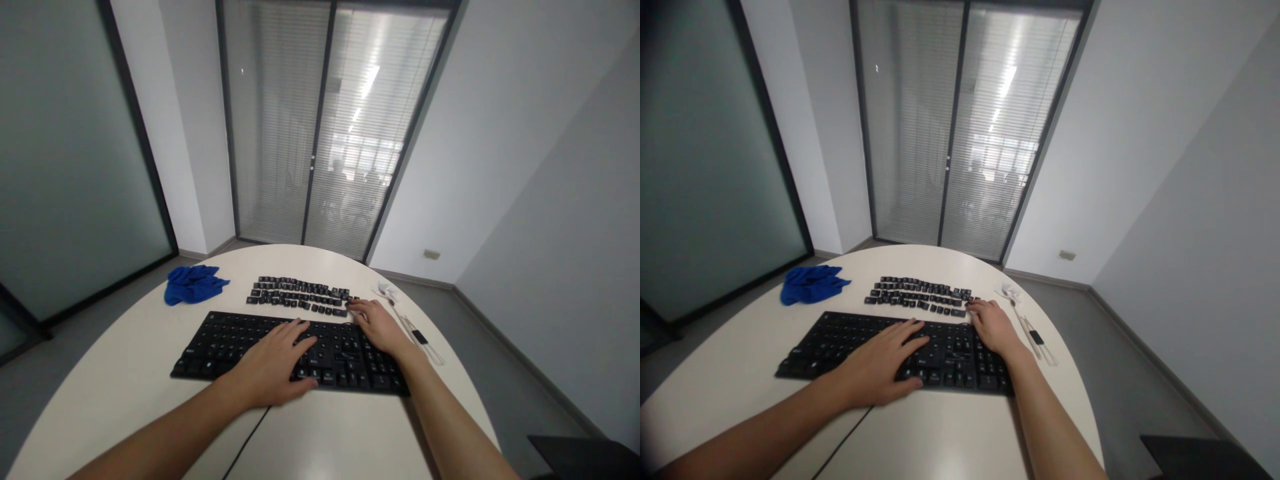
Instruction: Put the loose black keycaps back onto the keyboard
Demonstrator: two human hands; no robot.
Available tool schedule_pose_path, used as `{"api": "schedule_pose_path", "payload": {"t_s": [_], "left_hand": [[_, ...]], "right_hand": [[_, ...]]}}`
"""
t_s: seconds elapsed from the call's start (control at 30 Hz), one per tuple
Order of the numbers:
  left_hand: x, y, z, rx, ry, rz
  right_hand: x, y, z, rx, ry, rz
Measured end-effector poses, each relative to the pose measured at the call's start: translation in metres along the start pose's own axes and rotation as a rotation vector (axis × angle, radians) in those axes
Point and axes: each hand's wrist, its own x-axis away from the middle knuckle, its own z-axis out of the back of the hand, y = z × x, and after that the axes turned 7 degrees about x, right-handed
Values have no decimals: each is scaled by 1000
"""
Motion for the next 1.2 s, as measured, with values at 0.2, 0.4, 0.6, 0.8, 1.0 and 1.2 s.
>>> {"api": "schedule_pose_path", "payload": {"t_s": [0.2, 0.4, 0.6, 0.8, 1.0, 1.2], "left_hand": [[0, -2, -2, -7, 8, -6], [1, -4, -5, 3, 27, -16], [1, -4, -5, 3, 27, -16], [0, -1, 0, -10, 0, 2], [0, -2, -1, 21, 13, -3], [1, -4, -4, 37, 20, -7]], "right_hand": [[4, -6, 6, 22, 9, -75], [1, -1, -2, 29, 15, -21], [1, -1, 1, 32, -19, -77], [0, -8, 6, -127, -14, -335], [-1, -3, 7, -220, 13, -398], [7, -18, 27, -520, 10, -161]]}}
